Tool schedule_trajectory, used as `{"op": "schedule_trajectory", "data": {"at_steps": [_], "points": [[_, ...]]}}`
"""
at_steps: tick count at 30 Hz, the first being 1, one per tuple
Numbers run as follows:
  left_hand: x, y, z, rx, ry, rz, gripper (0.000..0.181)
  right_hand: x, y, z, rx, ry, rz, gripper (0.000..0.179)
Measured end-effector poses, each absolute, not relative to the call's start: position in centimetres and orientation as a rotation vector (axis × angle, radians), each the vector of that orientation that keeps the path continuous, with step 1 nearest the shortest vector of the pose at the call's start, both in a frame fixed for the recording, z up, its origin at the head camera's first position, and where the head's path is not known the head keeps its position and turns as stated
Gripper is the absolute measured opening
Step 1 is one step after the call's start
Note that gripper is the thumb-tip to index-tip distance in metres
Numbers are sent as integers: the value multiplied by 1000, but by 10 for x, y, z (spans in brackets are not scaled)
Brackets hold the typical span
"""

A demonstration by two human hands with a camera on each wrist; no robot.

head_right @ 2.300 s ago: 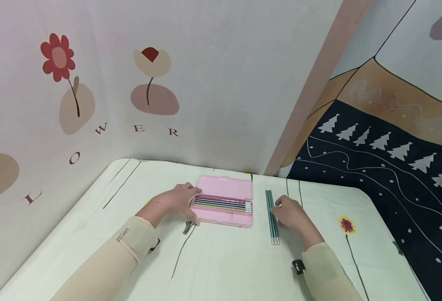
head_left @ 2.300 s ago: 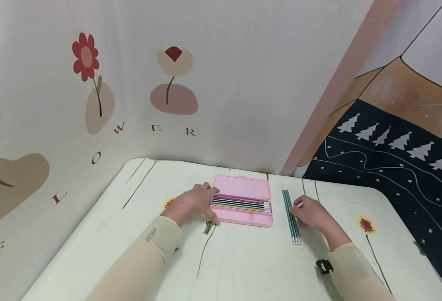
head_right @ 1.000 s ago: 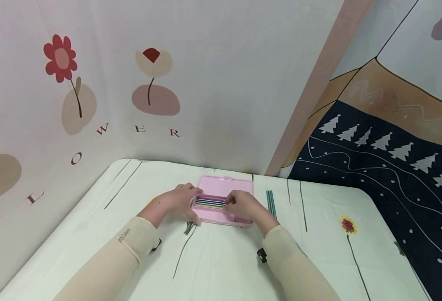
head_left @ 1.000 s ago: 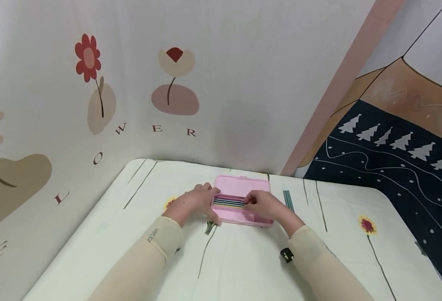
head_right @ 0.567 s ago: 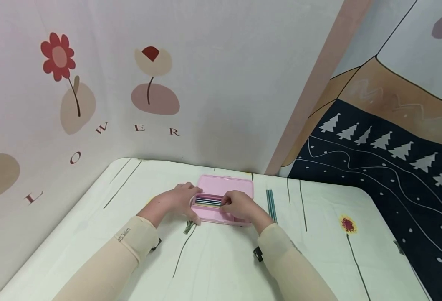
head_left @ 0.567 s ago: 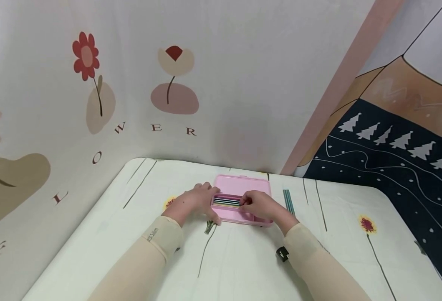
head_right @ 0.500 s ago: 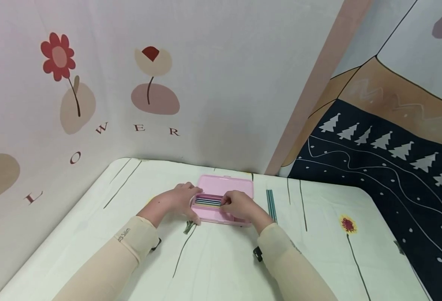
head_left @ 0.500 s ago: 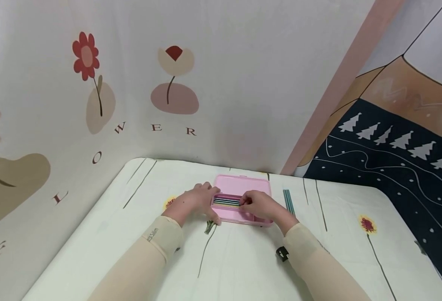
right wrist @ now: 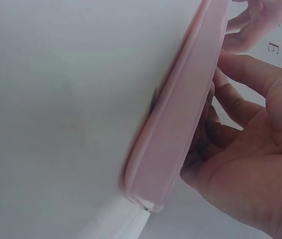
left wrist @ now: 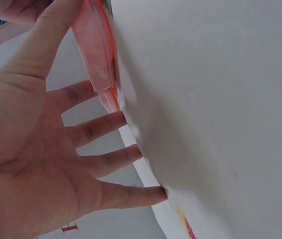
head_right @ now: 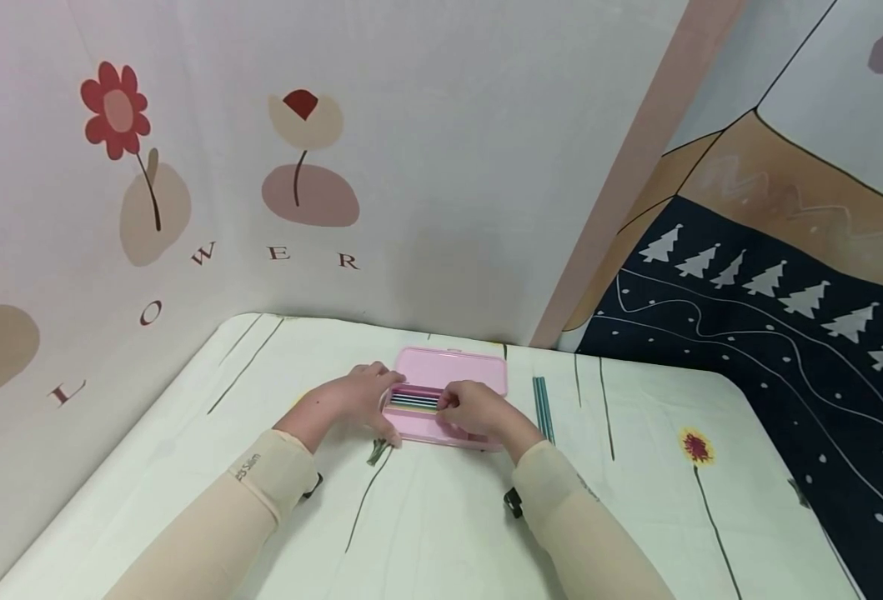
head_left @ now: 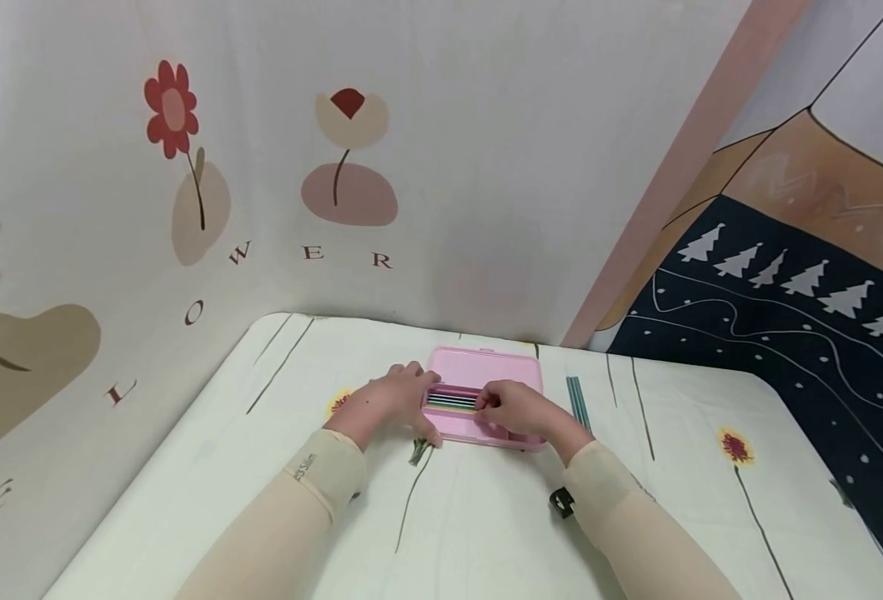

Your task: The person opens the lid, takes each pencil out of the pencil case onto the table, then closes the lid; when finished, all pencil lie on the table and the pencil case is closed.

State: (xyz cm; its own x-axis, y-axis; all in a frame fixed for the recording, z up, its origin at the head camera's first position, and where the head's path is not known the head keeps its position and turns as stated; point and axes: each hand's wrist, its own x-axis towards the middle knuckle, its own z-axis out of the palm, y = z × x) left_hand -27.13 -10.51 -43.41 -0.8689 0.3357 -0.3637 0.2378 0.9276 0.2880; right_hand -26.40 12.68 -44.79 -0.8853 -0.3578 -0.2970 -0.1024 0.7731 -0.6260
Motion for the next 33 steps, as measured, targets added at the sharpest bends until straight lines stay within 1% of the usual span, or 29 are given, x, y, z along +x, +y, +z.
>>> {"op": "schedule_trajectory", "data": {"at_steps": [10, 24, 33], "points": [[-272, -104, -434, 414, 2668, 327, 112, -266, 128, -447, -429, 2557, -832, 5], [-272, -104, -434, 420, 2675, 335, 111, -263, 119, -438, -598, 2710, -515, 4], [-272, -105, -436, 405, 2673, 342, 111, -257, 116, -435, -597, 2747, -397, 15]]}}
